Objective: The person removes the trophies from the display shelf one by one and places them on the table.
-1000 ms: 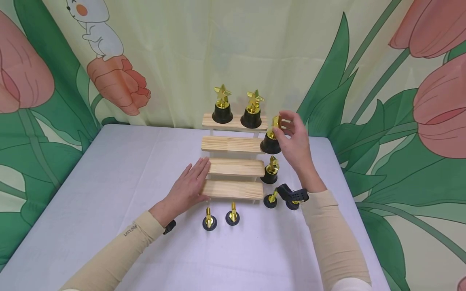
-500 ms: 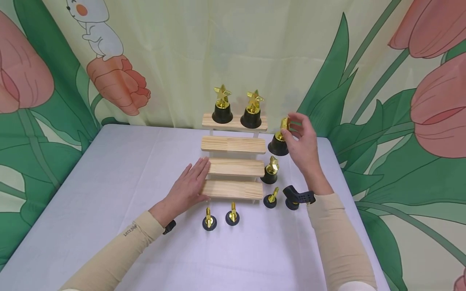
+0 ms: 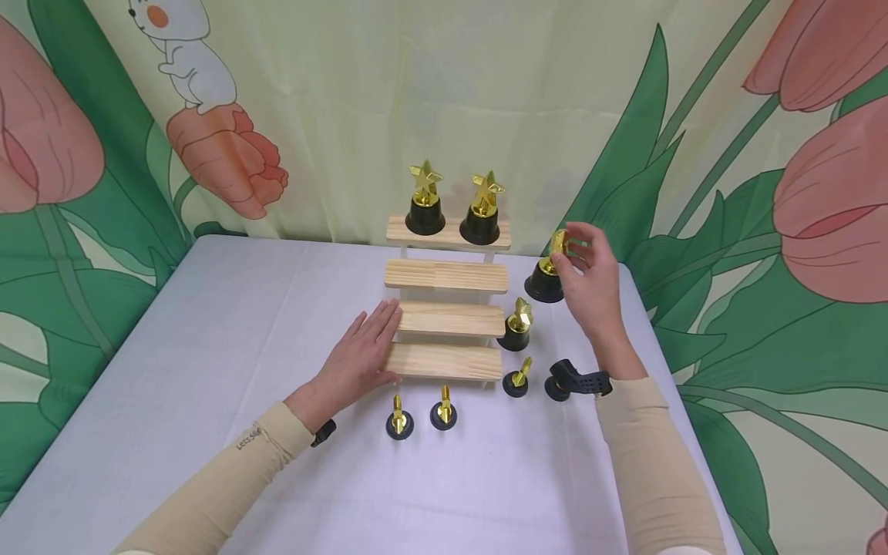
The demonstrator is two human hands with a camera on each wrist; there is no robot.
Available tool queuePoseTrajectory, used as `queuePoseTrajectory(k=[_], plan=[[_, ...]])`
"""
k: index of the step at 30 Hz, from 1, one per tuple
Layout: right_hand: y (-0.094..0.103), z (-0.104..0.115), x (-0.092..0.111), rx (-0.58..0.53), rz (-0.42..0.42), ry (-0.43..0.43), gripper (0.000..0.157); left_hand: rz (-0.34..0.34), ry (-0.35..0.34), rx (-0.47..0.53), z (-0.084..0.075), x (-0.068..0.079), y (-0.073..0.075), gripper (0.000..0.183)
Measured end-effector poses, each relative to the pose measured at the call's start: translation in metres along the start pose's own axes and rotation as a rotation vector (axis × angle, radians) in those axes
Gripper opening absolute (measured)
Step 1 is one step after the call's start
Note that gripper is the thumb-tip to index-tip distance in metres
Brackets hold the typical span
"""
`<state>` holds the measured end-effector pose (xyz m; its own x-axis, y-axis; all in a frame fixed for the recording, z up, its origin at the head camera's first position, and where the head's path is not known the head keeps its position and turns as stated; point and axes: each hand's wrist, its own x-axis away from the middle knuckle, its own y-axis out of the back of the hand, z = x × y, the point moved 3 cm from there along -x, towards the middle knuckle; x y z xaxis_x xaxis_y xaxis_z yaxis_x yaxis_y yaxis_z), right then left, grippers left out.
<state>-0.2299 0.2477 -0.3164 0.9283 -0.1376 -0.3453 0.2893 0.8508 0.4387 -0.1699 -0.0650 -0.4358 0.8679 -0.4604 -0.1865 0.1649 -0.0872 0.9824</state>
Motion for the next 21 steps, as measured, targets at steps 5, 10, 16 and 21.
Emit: queuePoseTrajectory(k=[5,10,16,21], plan=[[0.002,-0.010,0.000,0.006,-0.002,-0.014,0.043,-0.002,-0.001,-0.002,0.000,0.000,0.000,0.113],[0.004,-0.026,-0.002,0.021,-0.002,-0.025,0.044,0.004,0.003,0.003,0.000,-0.001,-0.001,0.114],[0.006,-0.032,0.000,0.041,-0.003,-0.041,0.045,0.007,0.006,-0.001,0.000,-0.002,-0.003,0.115],[0.006,-0.039,0.002,0.053,0.000,-0.065,0.044,0.005,0.008,-0.004,0.000,-0.001,-0.003,0.115]])
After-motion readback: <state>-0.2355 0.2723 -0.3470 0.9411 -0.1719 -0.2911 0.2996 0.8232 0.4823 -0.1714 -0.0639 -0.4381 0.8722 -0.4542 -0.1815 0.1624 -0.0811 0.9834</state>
